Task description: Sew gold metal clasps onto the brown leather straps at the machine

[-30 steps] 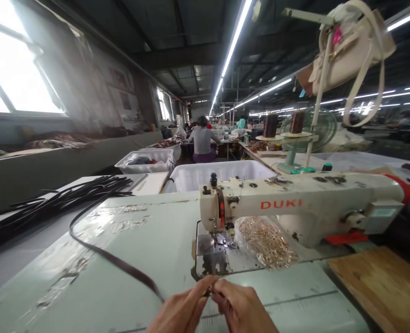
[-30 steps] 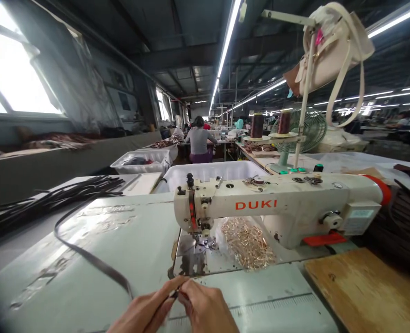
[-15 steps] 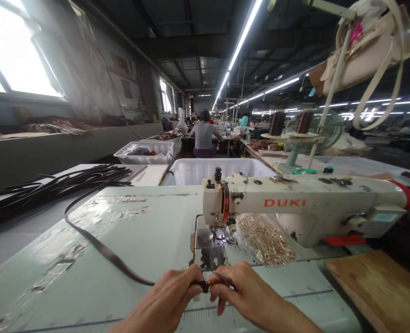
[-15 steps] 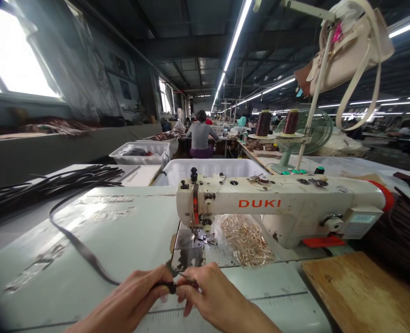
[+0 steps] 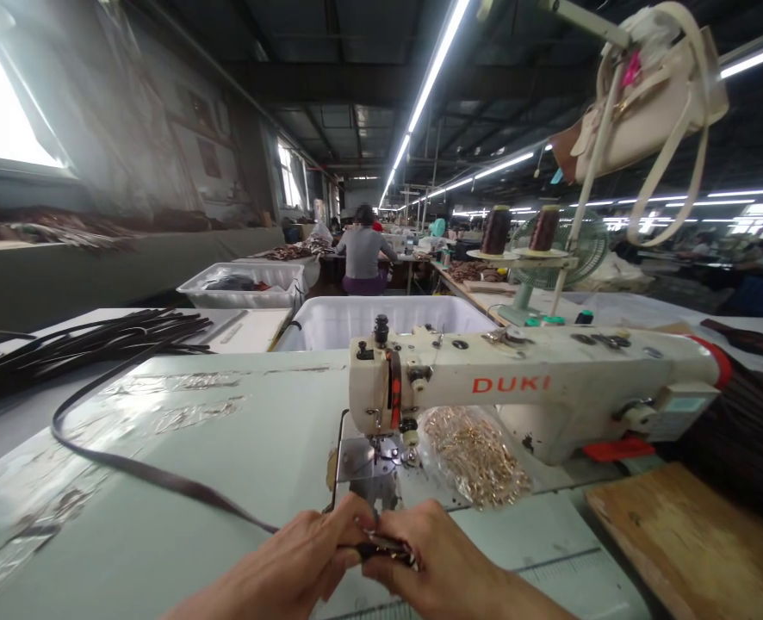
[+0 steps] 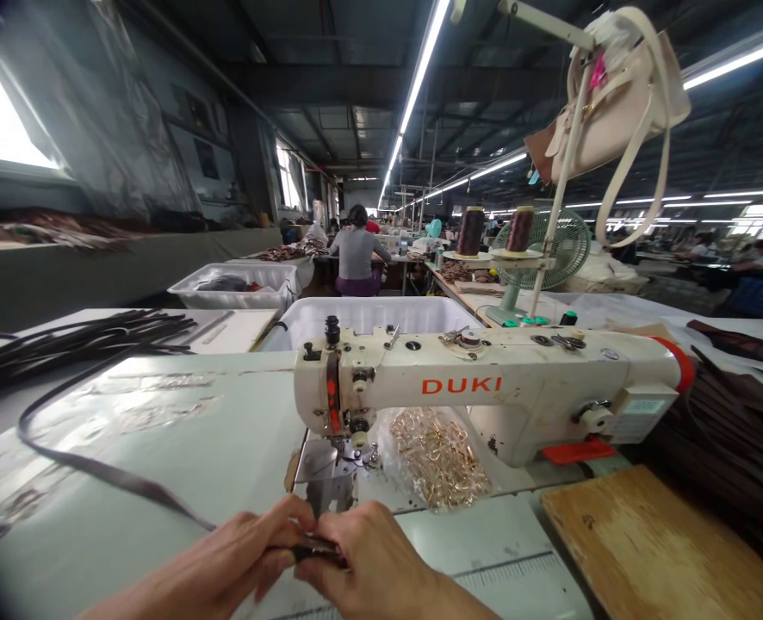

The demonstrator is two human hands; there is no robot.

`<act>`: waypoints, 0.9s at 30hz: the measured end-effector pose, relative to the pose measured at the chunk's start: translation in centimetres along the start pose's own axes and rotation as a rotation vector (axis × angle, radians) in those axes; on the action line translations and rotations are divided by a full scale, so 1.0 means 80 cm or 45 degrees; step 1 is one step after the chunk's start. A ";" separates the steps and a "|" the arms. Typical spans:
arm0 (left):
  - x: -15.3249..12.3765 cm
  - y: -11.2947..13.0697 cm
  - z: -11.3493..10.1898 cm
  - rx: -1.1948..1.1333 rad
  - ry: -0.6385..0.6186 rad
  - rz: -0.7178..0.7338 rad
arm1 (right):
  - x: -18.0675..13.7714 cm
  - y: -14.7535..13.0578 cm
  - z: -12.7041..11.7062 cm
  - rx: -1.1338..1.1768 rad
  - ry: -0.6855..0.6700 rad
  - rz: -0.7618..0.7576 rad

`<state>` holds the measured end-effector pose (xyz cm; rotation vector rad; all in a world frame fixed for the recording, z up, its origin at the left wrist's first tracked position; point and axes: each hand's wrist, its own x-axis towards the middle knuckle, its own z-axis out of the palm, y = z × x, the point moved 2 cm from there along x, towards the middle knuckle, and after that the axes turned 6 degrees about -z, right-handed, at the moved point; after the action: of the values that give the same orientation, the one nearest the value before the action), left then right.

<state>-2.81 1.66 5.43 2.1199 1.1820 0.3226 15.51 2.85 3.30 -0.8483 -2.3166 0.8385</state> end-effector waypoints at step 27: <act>0.140 -0.058 -0.047 0.460 -0.228 0.050 | 0.041 0.090 -0.004 -0.296 0.053 -0.199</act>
<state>-1.54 14.18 3.88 2.4236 1.1618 -0.0712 16.23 9.65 -0.67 -0.7588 -2.4384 0.4874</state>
